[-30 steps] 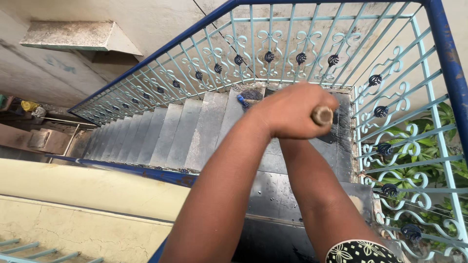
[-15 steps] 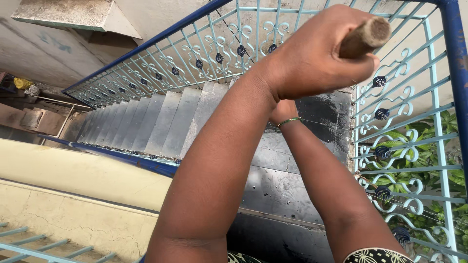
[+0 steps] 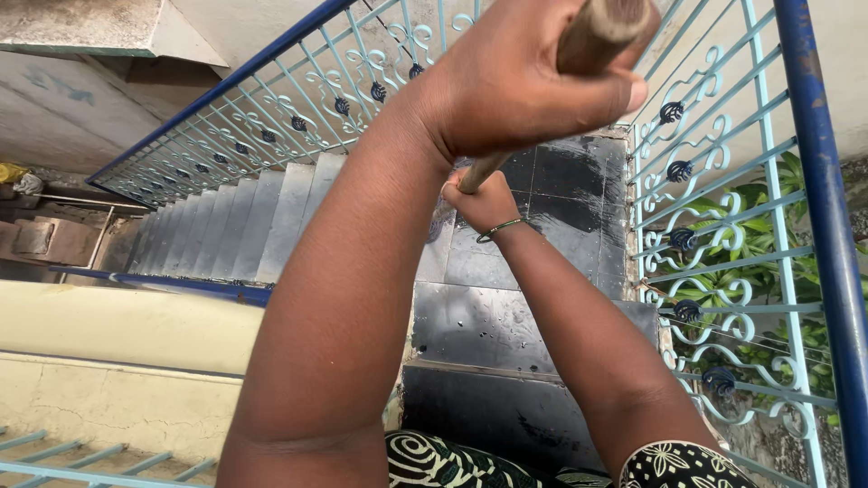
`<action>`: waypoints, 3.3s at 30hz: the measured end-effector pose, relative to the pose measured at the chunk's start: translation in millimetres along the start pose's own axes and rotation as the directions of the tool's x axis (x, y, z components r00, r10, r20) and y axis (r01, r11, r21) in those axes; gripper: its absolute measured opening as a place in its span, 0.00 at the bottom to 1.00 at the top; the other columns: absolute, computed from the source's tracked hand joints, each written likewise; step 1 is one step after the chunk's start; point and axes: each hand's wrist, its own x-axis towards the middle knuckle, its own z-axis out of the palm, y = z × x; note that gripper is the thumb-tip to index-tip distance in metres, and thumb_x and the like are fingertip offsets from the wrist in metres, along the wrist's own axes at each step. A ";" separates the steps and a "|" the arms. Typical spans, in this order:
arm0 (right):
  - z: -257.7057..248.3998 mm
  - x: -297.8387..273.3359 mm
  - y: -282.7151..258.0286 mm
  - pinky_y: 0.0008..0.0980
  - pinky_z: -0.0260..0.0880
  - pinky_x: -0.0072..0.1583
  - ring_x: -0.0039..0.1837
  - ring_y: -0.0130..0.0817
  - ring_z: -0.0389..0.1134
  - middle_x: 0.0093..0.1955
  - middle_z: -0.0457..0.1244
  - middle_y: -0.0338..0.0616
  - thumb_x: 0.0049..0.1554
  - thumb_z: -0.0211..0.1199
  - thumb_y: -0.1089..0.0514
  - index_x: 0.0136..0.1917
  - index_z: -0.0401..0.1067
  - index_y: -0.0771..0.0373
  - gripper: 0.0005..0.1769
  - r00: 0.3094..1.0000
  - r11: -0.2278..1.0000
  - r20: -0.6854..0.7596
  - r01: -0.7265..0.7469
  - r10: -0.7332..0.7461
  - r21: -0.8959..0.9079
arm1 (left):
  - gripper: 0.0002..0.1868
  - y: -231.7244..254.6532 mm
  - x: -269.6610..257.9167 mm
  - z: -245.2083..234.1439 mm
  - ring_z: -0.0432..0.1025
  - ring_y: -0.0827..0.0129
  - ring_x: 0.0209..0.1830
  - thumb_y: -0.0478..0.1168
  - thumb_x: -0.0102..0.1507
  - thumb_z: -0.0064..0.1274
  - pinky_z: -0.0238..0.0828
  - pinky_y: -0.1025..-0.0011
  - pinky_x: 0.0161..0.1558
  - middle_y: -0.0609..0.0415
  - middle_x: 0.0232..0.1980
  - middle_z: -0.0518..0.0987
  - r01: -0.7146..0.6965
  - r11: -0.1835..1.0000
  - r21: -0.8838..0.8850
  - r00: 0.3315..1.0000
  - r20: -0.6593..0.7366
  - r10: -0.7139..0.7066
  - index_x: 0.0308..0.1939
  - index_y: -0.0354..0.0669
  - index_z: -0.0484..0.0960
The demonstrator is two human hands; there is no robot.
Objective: The person wrings out a mop in a bucket of water and mops a tiled balcony walkway and a set of stairs using the mop by hand.
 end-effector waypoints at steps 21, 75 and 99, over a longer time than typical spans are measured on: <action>-137.7 -114.7 65.5 0.35 0.67 0.50 0.43 0.33 0.68 0.40 0.68 0.45 0.57 0.69 0.46 0.47 0.76 0.62 0.17 0.863 0.842 -0.047 -0.501 0.502 -0.200 | 0.18 -3.8 -15.2 41.6 0.60 0.76 0.25 0.39 0.65 0.51 0.58 0.71 0.30 0.60 0.25 0.65 0.116 0.957 -0.266 0.982 0.175 -0.070 0.24 0.41 0.61; -43.3 -76.0 127.0 0.42 0.69 0.49 0.47 0.49 0.71 0.40 0.67 0.44 0.43 0.67 0.68 0.36 0.72 0.58 0.09 0.970 0.952 0.076 -0.207 0.229 -0.224 | 0.14 12.5 -137.6 136.2 0.67 0.52 0.29 0.33 0.51 0.58 0.67 0.56 0.34 0.51 0.26 0.67 0.214 0.975 0.066 0.973 0.073 -0.218 0.23 0.41 0.65; -36.5 -66.1 85.0 0.46 0.70 0.51 0.50 0.52 0.70 0.44 0.68 0.45 0.48 0.65 0.64 0.37 0.73 0.56 0.04 0.934 0.902 -0.107 -0.357 0.341 -0.244 | 0.15 23.1 -117.4 98.9 0.68 0.57 0.26 0.33 0.58 0.55 0.81 0.60 0.57 0.52 0.24 0.65 0.176 0.984 0.036 0.978 0.105 -0.179 0.23 0.41 0.64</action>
